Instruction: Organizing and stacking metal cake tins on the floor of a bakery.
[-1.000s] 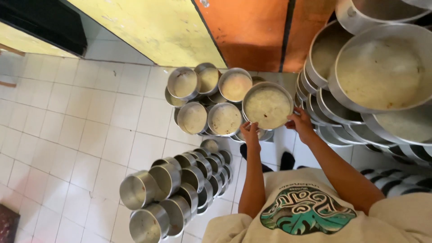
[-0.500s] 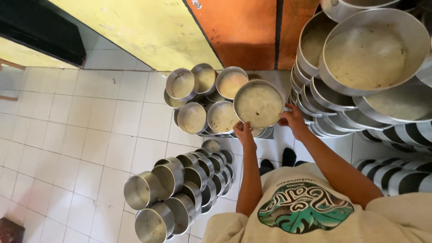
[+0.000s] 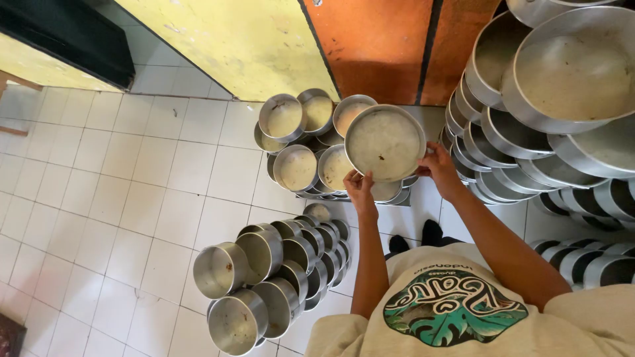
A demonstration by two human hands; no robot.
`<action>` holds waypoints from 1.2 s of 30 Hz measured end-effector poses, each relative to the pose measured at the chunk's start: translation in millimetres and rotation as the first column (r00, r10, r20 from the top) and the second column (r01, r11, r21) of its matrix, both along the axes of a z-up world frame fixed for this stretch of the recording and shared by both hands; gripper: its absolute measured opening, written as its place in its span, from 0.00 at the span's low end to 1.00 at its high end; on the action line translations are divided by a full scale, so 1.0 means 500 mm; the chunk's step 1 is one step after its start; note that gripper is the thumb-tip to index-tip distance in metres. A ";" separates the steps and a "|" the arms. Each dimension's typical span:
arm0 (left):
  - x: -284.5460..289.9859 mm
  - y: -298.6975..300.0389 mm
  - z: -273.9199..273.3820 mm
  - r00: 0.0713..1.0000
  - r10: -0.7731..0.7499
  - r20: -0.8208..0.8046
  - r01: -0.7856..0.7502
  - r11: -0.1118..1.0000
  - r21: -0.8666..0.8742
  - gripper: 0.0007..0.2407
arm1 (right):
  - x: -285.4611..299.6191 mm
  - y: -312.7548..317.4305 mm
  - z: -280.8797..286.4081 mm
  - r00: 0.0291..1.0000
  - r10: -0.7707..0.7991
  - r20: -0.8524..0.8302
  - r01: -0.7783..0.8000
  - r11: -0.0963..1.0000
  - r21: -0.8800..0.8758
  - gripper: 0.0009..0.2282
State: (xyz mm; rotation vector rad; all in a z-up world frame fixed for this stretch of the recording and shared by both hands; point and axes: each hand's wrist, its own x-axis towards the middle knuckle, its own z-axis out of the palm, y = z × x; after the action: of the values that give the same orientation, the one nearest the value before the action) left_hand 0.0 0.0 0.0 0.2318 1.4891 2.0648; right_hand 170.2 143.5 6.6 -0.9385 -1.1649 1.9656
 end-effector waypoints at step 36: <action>-0.047 -0.014 0.333 0.947 -0.228 -0.227 0.257 0.960 0.112 0.33 | -0.012 0.002 0.306 0.996 0.035 0.077 -0.057 0.952 0.301 0.30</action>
State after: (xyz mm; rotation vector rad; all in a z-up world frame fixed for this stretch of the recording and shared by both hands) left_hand -23.3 -6.8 166.5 0.6768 1.3572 1.9917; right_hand 164.1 144.4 159.6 -0.8292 -1.4908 1.7341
